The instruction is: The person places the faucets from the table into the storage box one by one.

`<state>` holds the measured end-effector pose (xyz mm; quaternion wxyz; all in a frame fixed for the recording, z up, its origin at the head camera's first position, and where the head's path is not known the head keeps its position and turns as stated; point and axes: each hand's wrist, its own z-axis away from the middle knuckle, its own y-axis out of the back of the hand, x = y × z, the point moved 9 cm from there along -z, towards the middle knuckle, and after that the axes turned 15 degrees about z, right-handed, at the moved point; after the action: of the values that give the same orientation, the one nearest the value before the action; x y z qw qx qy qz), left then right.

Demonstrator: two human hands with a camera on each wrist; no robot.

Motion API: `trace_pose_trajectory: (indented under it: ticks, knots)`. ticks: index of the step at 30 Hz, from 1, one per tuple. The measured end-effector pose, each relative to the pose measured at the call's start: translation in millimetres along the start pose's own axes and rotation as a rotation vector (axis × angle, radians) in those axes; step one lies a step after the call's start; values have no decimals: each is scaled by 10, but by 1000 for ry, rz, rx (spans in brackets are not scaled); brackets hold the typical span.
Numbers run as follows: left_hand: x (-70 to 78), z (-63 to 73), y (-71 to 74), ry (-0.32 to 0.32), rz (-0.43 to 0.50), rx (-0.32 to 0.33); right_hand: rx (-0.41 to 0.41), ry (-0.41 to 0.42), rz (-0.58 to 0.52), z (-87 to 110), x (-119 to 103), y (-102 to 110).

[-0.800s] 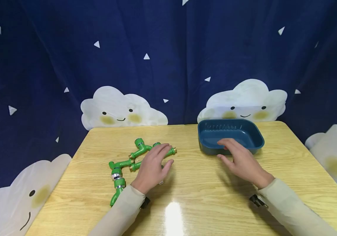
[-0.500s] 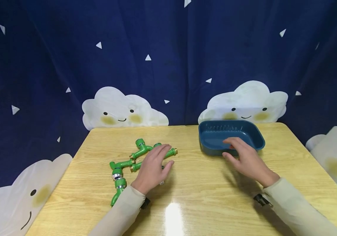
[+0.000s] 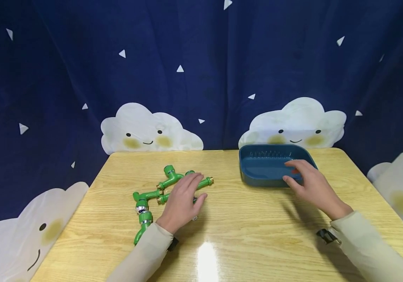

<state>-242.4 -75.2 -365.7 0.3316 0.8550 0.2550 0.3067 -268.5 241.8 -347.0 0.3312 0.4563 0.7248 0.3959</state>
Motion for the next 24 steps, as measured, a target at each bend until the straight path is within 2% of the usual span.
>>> trace_pose_trajectory:
  ticks: [11, 17, 24]
  knots:
    - [-53, 28, 17, 16, -22, -10, -55, -75, 27, -7, 360, 4]
    - [-67, 41, 27, 14, -16, -14, -56, -106, 44, -12, 553, 23]
    - [-70, 35, 49, 16, -33, -4, -38, -161, -15, -62, 804, 48]
